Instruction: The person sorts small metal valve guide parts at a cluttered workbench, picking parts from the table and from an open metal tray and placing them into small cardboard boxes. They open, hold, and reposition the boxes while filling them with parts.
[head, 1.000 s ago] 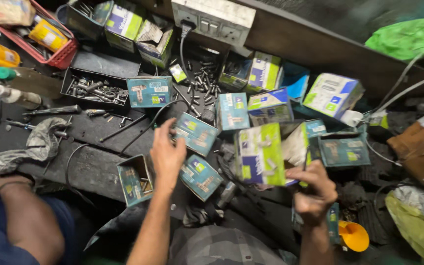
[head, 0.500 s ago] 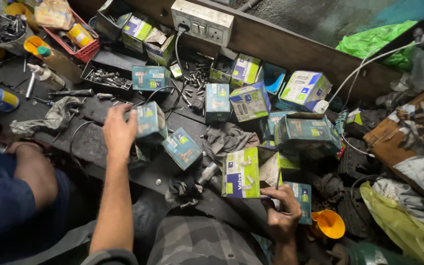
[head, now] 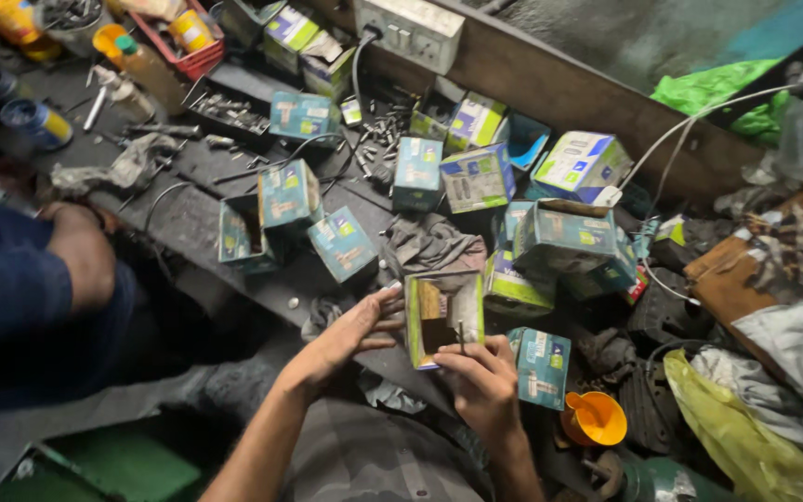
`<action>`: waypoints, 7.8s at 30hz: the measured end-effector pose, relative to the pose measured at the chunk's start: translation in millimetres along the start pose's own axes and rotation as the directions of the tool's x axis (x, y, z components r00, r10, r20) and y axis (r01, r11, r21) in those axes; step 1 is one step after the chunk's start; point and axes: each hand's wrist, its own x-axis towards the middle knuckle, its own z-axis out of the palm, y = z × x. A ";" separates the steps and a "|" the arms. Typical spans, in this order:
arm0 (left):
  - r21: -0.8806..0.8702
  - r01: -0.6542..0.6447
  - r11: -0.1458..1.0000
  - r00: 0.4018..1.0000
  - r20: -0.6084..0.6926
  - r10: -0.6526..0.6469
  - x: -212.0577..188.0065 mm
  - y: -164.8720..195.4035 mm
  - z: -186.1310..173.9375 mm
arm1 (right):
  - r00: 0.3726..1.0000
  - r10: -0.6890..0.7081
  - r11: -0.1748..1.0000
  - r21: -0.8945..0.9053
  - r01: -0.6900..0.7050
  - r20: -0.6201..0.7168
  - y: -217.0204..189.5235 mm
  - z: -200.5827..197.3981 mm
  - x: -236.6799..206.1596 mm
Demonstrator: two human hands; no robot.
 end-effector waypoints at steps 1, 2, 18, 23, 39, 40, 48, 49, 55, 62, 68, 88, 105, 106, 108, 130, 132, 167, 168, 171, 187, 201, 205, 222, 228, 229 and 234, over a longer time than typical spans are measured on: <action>-0.037 0.027 0.999 0.999 -0.027 -0.028 -3.1 -3.7 2.5 | 0.999 -0.027 0.999 0.034 0.026 0.022 -1.6 1.8 1.0; -0.071 0.051 0.996 0.997 -0.050 -0.055 -5.5 -6.3 2.9 | 0.998 -0.056 0.996 0.067 0.054 0.038 -2.9 4.3 2.7; -0.697 0.138 0.703 0.989 0.060 -0.134 24.0 -35.8 -107.8 | 1.000 0.022 0.943 0.332 -0.020 -0.001 -10.7 113.7 44.3; -0.571 0.067 0.818 0.997 0.065 -0.036 39.3 3.2 -165.6 | 0.999 0.032 0.941 0.337 -0.023 -0.021 -11.7 158.2 77.1; -0.564 -0.079 0.822 0.995 -0.002 0.095 61.3 47.6 -187.1 | 0.978 0.209 0.952 0.228 -0.205 0.009 -17.3 186.7 91.8; -0.573 -0.062 0.817 0.996 0.014 0.085 60.2 50.2 -183.5 | 0.978 0.208 0.949 0.240 -0.206 0.018 -16.1 183.7 89.6; -0.524 -0.120 0.843 0.993 -0.045 0.113 52.7 68.1 -153.2 | 0.987 0.157 0.930 0.332 -0.156 0.026 0.2 161.9 80.5; -0.518 -0.138 0.844 0.990 -0.057 0.127 51.8 68.1 -150.8 | 0.988 0.154 0.927 0.343 -0.150 0.015 1.0 161.6 79.4; -0.532 -0.117 0.839 0.993 -0.081 0.087 45.5 44.2 -139.9 | 0.991 0.132 0.915 0.386 -0.113 -0.024 8.9 159.7 76.5; -0.625 0.064 0.778 0.997 0.012 -0.072 37.2 0.6 -155.3 | 0.982 0.046 0.935 0.339 -0.106 0.181 17.3 147.1 81.3; -0.736 0.058 0.675 0.991 -0.039 -0.127 19.7 -7.5 -166.7 | 0.947 -0.012 0.933 0.345 -0.105 0.321 9.3 149.2 96.4; -0.669 -0.462 0.582 0.886 -0.382 0.264 -9.0 37.7 -194.4 | 0.846 0.520 0.685 0.537 -0.493 0.114 28.7 164.7 113.9; -0.936 -0.087 0.341 0.847 0.110 0.521 42.4 -40.5 -275.1 | 0.876 0.434 0.863 -0.182 -0.471 -0.210 186.1 194.6 182.4; -0.941 -0.085 0.327 0.838 0.110 0.534 43.1 -40.2 -276.8 | 0.883 0.406 0.857 -0.237 -0.458 -0.237 185.6 199.2 182.0; -0.946 -0.103 0.308 0.840 0.083 0.537 43.4 -40.6 -279.1 | 0.889 0.375 0.839 -0.312 -0.446 -0.263 184.0 209.0 180.6; -0.778 -0.342 0.527 0.939 -0.266 0.216 24.8 7.9 -240.2 | 0.881 0.455 0.756 -0.468 -0.458 -0.128 91.3 211.7 102.2; -0.762 -0.338 0.552 0.941 -0.268 0.206 27.9 11.4 -234.3 | 0.882 0.461 0.761 -0.469 -0.448 -0.095 84.5 201.5 103.5; -0.703 -0.465 0.538 0.884 -0.337 0.323 27.4 8.0 -237.6 | 0.538 0.749 0.487 -0.872 -0.050 0.387 286.3 238.2 258.1; -0.693 -0.475 0.542 0.878 -0.329 0.348 28.6 8.8 -238.6 | 0.524 0.760 0.471 -0.881 -0.035 0.385 295.6 243.4 259.6; -0.673 -0.513 0.532 0.852 -0.324 0.412 29.4 10.7 -245.1 | 0.486 0.774 0.468 -0.884 -0.006 0.406 303.1 255.0 264.6; -0.726 -0.449 0.520 0.893 -0.337 0.300 41.3 18.3 -241.6 | 0.773 0.185 0.824 -0.524 0.214 0.607 154.6 259.1 252.4; -0.798 -0.439 0.414 0.893 -0.334 0.302 21.9 11.5 -253.1 | 0.718 0.486 0.745 -0.666 -0.041 0.499 223.2 249.9 293.9; -0.717 -0.455 0.529 0.887 -0.421 0.192 22.2 8.3 -250.2 | 0.704 0.450 0.785 -0.620 -0.018 0.549 271.3 273.9 319.5; -0.739 -0.414 0.532 0.898 -0.427 0.105 16.7 -17.5 -250.9 | 0.805 0.492 0.539 -0.842 0.017 0.332 271.1 346.7 304.6; -0.725 -0.407 0.556 0.904 -0.405 0.134 24.1 -13.3 -243.9 | 0.714 0.609 0.582 -0.806 -0.107 0.345 270.6 346.5 321.2; -0.727 -0.405 0.554 0.904 -0.409 0.123 23.9 -14.1 -243.4 | 0.685 0.635 0.597 -0.789 -0.143 0.356 270.7 345.7 324.8; -0.744 -0.417 0.522 0.894 -0.441 0.087 20.0 -25.0 -243.7 | 0.737 0.580 0.713 -0.655 -0.252 0.347 271.5 339.8 331.1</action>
